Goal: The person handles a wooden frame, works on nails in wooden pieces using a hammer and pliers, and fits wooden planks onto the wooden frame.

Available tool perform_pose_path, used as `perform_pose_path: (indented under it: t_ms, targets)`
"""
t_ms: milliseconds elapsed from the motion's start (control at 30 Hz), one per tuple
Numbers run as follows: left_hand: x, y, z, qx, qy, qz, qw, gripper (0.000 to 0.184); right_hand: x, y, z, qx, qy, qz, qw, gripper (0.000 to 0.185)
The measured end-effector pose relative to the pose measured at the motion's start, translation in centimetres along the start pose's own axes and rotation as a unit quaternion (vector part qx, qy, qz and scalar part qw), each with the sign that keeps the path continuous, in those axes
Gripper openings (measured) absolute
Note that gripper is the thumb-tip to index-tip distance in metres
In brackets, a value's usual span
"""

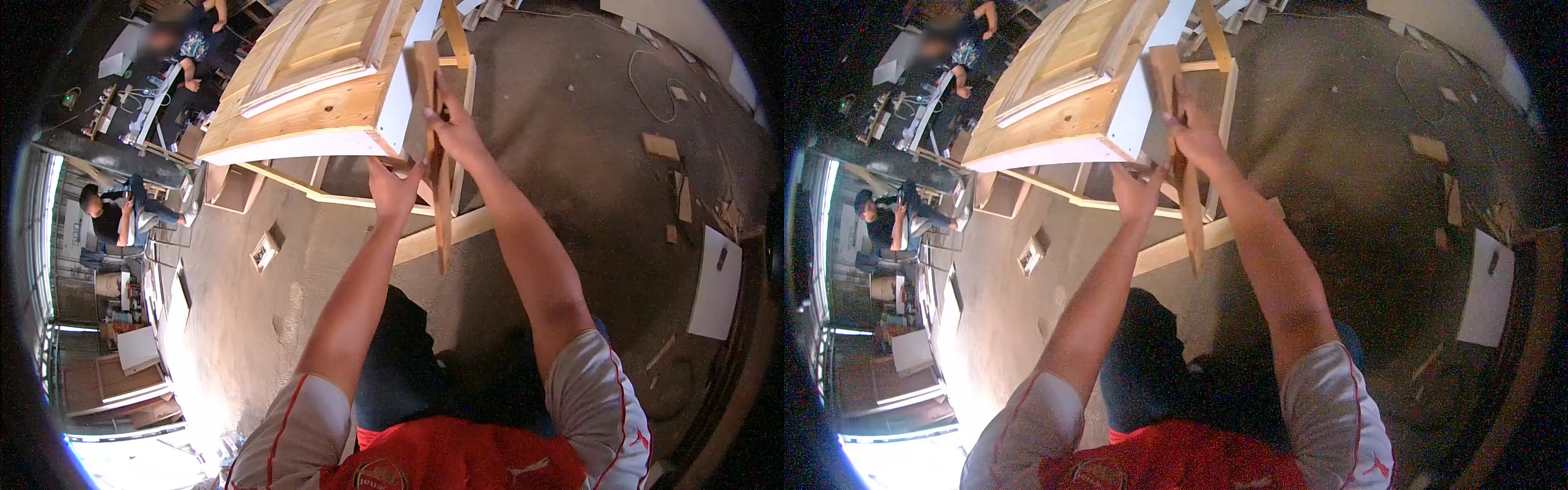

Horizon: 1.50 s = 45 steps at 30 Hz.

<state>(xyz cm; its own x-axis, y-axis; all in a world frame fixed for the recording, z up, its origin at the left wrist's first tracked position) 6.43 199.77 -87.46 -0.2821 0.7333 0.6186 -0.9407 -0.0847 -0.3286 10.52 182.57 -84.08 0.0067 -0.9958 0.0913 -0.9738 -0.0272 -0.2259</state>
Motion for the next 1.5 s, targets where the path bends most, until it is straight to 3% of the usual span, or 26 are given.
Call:
perform_pose_path:
  t_ms: [67,167,300,500,600,700,800,900,933,1233,1500]
  targets:
    - [0.0,0.5,1.2,0.029,-0.010,-0.032,0.999,0.087,-1.3,-0.7,1.5,0.050,-0.006,0.005,0.999,0.072]
    - [0.0,0.9,2.4,0.054,0.011,-0.058,0.997,0.089,-2.9,-0.7,1.8,0.088,0.007,0.028,0.996,0.072]
    - [-1.0,0.7,1.3,0.058,-0.013,-0.014,0.998,0.092,-2.4,0.0,0.2,0.016,-0.023,-0.019,0.999,0.073]
    - [-1.2,0.8,1.1,0.040,-0.038,-0.007,0.998,0.079,-2.5,-0.5,1.4,0.031,0.019,0.002,0.999,0.074]
    - [-0.8,0.8,1.8,0.085,-0.037,-0.031,0.995,0.075,-2.6,-0.8,2.5,0.018,0.024,-0.004,1.000,0.074]
    - [-0.9,0.7,2.2,0.091,-0.036,-0.028,0.995,0.073,-2.7,-1.2,2.6,0.120,0.043,0.071,0.989,0.080]
    - [-1.3,0.5,2.3,0.149,-0.054,-0.021,0.987,0.075,-2.6,-0.9,2.6,0.058,0.021,0.041,0.997,0.080]
    - [-1.7,0.4,2.4,0.135,-0.075,0.010,0.988,0.075,-2.4,-0.9,1.8,0.048,0.065,0.038,0.996,0.080]
    - [-1.6,0.4,2.8,0.141,-0.056,0.004,0.988,0.075,-2.2,-0.3,0.9,-0.001,-0.025,-0.016,1.000,0.077]
    - [-1.7,0.3,2.1,0.135,-0.068,0.008,0.989,0.072,-2.6,-0.9,2.3,0.081,0.013,0.036,0.996,0.082]
    - [-2.0,0.5,2.0,0.120,-0.067,0.041,0.990,0.074,-2.7,-0.9,2.5,0.087,0.042,0.038,0.995,0.081]
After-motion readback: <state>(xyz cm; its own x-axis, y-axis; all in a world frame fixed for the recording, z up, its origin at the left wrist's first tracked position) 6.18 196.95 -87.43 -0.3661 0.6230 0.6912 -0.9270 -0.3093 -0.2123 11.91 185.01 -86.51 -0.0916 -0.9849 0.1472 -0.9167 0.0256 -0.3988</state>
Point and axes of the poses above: each hand's wrist, its own y-axis away from the middle knuckle, its own x-axis out of the back of the hand, z = x × y, the point moved 3 cm from there along -y, towards the middle knuckle, and after that the axes turned 4 degrees about -z, right-handed, at the moved point
